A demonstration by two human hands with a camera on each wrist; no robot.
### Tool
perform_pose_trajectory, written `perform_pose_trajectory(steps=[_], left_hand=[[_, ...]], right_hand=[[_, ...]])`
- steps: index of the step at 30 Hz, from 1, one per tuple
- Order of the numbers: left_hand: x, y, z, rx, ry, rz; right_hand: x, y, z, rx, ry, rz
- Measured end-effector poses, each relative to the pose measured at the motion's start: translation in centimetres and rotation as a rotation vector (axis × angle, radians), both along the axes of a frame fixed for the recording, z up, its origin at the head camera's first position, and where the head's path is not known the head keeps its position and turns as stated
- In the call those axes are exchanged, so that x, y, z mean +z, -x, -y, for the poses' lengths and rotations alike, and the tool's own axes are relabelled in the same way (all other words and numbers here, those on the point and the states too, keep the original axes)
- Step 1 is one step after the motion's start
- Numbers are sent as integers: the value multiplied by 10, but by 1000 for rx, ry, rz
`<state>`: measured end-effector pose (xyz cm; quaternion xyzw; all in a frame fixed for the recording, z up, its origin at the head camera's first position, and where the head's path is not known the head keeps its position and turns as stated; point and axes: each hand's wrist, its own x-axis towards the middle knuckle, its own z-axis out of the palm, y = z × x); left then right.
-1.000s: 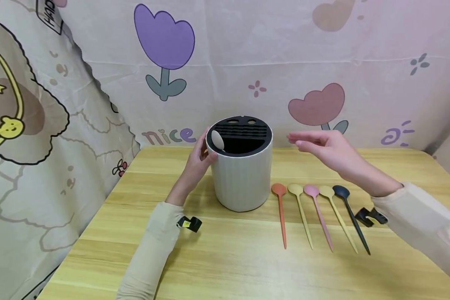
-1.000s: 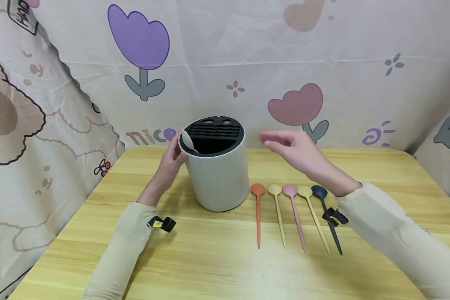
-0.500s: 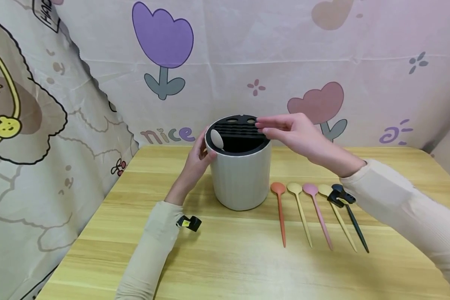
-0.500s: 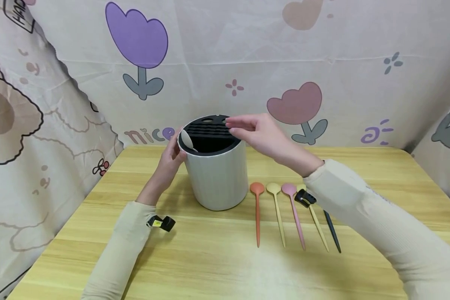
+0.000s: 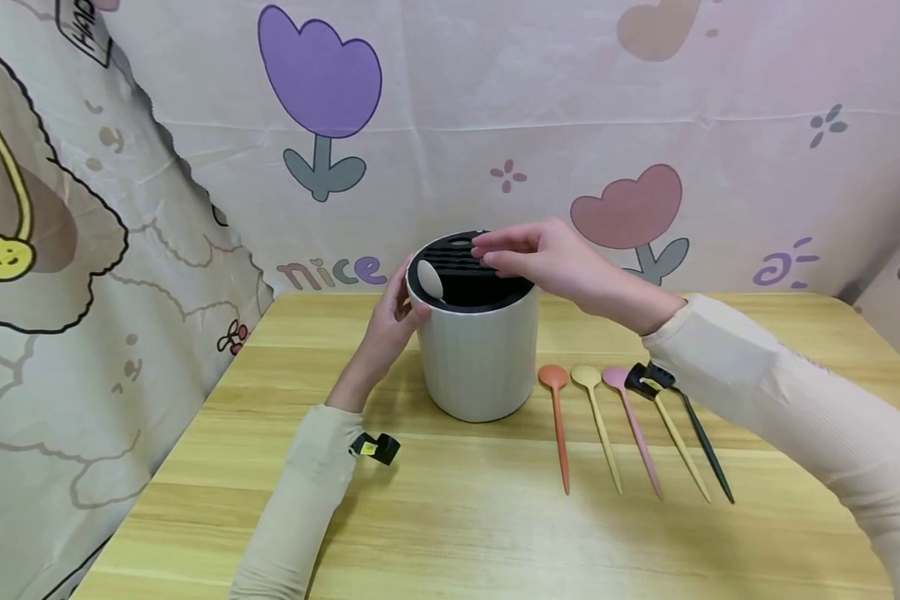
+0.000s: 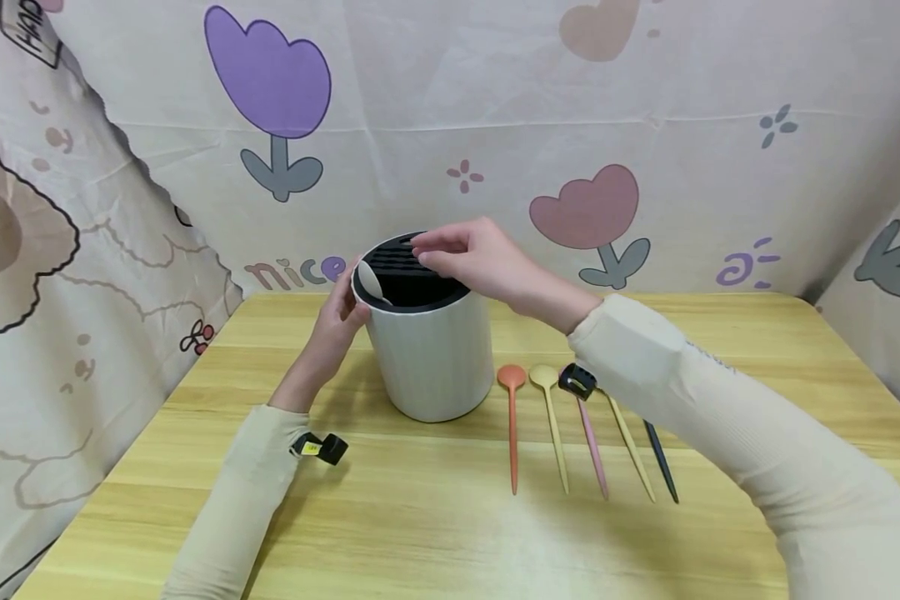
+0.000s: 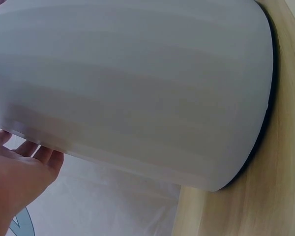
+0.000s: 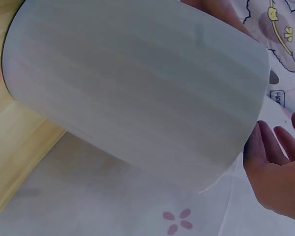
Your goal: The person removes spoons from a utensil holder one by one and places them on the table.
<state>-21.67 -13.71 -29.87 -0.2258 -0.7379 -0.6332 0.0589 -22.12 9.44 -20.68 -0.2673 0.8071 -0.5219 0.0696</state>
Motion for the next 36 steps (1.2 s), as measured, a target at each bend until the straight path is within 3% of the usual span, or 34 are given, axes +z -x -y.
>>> perform_pose_trajectory(steps=[11, 16, 20, 23, 28, 36], left_hand=[[0, 0, 2, -1, -6, -12], [-1, -1, 2, -18, -6, -10], [-12, 10, 6, -14, -4, -15], [-14, 13, 7, -18, -10, -13], [-1, 1, 3, -30, -18, -5], [1, -1, 1, -22, -21, -3]], right_hand=[[7, 1, 27, 45, 16, 71], [5, 5, 36, 48, -12, 55], [0, 8, 45, 60, -73, 19], [-4, 8, 51, 58, -113, -11], [-3, 7, 55, 63, -87, -1], [3, 8, 57, -20, -43, 66]])
